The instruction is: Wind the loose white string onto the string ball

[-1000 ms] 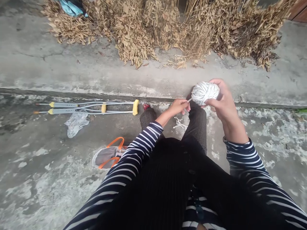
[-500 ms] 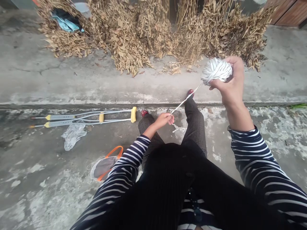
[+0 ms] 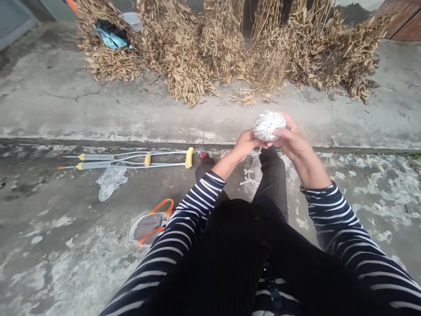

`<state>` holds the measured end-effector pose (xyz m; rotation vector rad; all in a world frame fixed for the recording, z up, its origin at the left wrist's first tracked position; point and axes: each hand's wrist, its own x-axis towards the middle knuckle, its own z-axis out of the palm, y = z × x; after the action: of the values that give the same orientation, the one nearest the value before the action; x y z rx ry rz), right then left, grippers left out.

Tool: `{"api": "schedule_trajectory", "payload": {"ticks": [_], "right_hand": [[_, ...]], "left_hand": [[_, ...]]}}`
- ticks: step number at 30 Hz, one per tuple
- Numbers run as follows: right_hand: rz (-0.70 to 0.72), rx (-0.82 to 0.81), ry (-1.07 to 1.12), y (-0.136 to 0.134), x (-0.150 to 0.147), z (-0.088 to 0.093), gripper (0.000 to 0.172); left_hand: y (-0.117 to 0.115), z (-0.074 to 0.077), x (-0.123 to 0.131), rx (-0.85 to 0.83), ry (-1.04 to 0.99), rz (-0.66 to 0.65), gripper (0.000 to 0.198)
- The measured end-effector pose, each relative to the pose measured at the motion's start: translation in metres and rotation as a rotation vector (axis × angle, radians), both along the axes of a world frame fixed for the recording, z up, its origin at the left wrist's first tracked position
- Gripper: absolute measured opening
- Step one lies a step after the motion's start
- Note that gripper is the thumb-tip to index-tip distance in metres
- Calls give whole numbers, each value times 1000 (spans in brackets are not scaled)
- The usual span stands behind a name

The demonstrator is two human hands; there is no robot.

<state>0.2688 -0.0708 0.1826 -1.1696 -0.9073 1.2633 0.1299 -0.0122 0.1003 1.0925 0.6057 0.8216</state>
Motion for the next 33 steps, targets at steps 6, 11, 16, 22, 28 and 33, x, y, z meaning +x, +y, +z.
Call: {"api": "schedule_trajectory", "payload": {"ticks": [6,11,16,22,28,33], "right_hand": [[18,-82,52,-10,16,-14,63],[23,-49,16,-13,8,-22,64],[-123,109,-147,-9,19,-20,69],[-299,260,-624,7,44,-46,69],[-384,480,-907,33,36,-44,70],[-334,548,-631,30,4,2,64]], "left_hand": [[-8,2,-16,-29,79,-50,21],[-7,-1,-13,-74,180,-15,25],[-23,-13,-22,-102,209,-101,22],[-34,-20,-59,-104,302,-182,20],[-22,-6,-84,-64,274,-238,11],[-15,-16,-83,-159,115,-276,30]]}}
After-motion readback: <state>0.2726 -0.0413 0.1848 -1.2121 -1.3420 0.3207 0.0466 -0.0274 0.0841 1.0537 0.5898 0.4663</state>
